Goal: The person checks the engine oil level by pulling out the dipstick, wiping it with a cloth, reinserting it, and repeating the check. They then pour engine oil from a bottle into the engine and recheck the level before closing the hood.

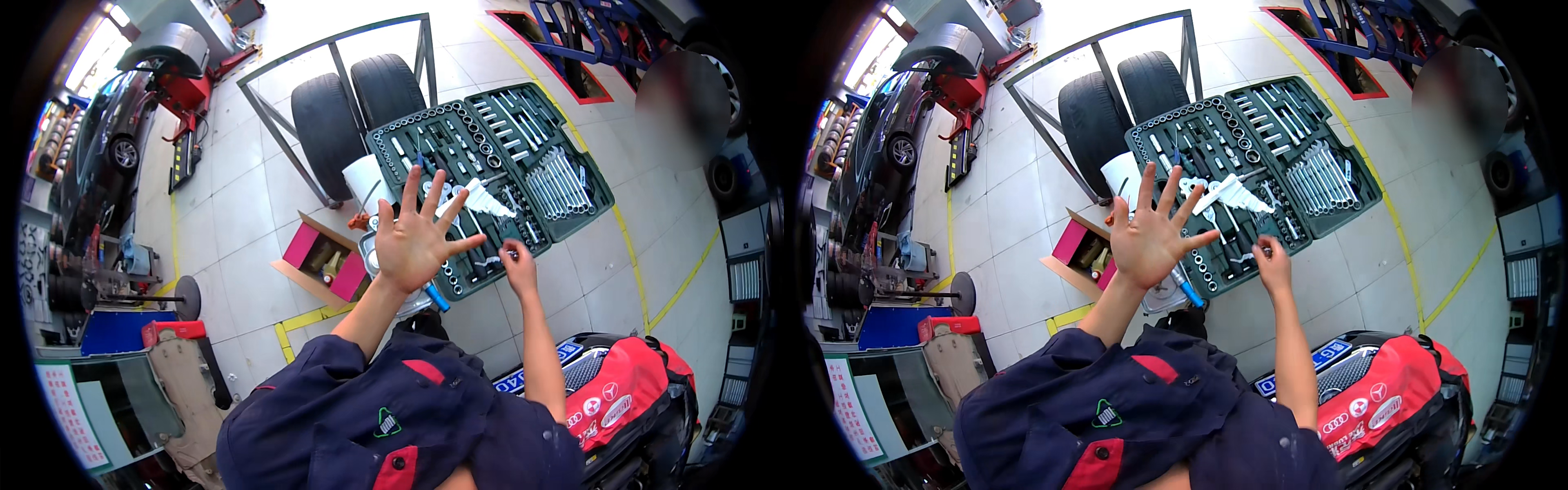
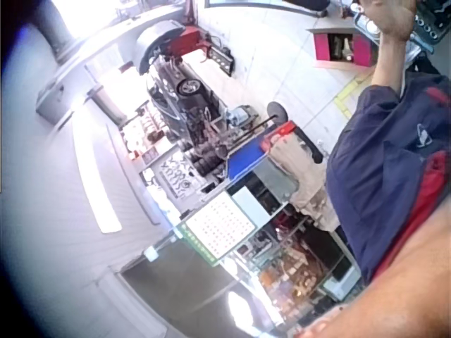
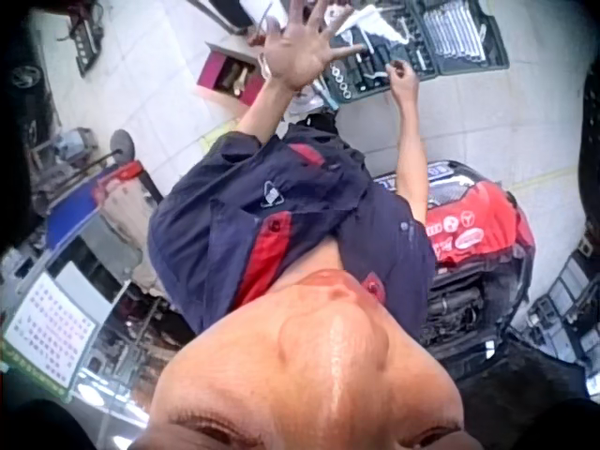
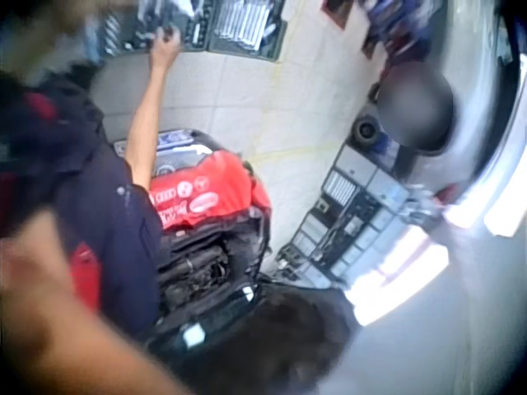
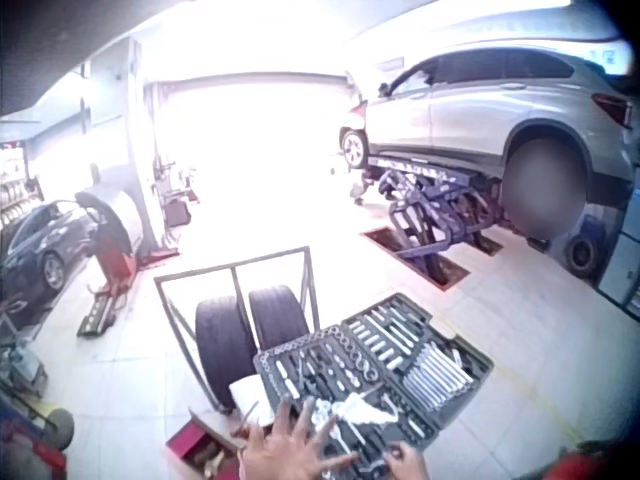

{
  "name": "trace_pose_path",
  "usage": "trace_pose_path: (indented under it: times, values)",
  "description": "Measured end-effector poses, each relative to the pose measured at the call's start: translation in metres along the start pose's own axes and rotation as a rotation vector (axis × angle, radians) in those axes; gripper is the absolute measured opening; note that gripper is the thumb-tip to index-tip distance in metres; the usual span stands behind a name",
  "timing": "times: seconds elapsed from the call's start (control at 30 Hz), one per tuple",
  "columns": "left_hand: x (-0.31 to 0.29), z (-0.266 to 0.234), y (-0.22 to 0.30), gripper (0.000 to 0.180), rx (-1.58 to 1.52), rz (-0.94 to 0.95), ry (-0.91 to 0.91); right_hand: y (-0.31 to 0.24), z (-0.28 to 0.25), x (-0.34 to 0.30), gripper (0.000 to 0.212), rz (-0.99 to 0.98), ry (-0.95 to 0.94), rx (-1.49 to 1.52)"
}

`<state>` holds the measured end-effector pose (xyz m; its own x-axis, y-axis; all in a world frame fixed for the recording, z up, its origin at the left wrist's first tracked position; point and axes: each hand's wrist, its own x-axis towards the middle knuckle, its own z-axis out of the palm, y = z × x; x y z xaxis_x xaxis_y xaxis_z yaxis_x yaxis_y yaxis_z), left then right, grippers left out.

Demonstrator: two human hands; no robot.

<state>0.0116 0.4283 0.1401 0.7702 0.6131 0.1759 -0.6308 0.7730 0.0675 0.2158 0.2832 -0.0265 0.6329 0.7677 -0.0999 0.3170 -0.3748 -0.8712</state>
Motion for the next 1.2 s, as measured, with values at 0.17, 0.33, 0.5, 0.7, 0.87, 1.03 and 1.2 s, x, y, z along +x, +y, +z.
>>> trace_pose_path:
  times: [0.17,0.33,0.5,0.7,0.87,1.03,1.2]
  values:
    - [0.015,-0.005,0.001,0.057,-0.028,-0.090,0.079,0.005,0.043,0.123,0.048,-0.179,0.115,-0.328]
    - [0.004,-0.041,0.006,0.060,0.343,-0.359,0.127,-0.037,0.076,0.143,0.055,-0.068,0.047,-0.587]
    - [0.012,-0.047,0.006,0.044,0.574,-0.447,0.122,-0.038,0.073,0.145,0.026,-0.176,0.029,-0.644]
    - [0.016,-0.039,-0.004,0.067,2.149,0.186,0.009,-0.098,0.030,0.083,0.021,-0.234,-0.256,0.213]
    - [0.007,-0.048,-0.035,0.065,1.711,-0.053,0.119,-0.115,-0.017,0.008,0.013,-0.125,-0.296,0.420]
    - [-0.005,-0.067,-0.077,0.045,0.914,-0.473,0.236,-0.118,-0.036,-0.031,0.016,0.074,0.028,0.661]
    - [-0.019,-0.067,-0.120,0.021,1.035,-0.471,0.160,-0.089,-0.050,-0.059,0.025,-0.042,0.227,0.279]
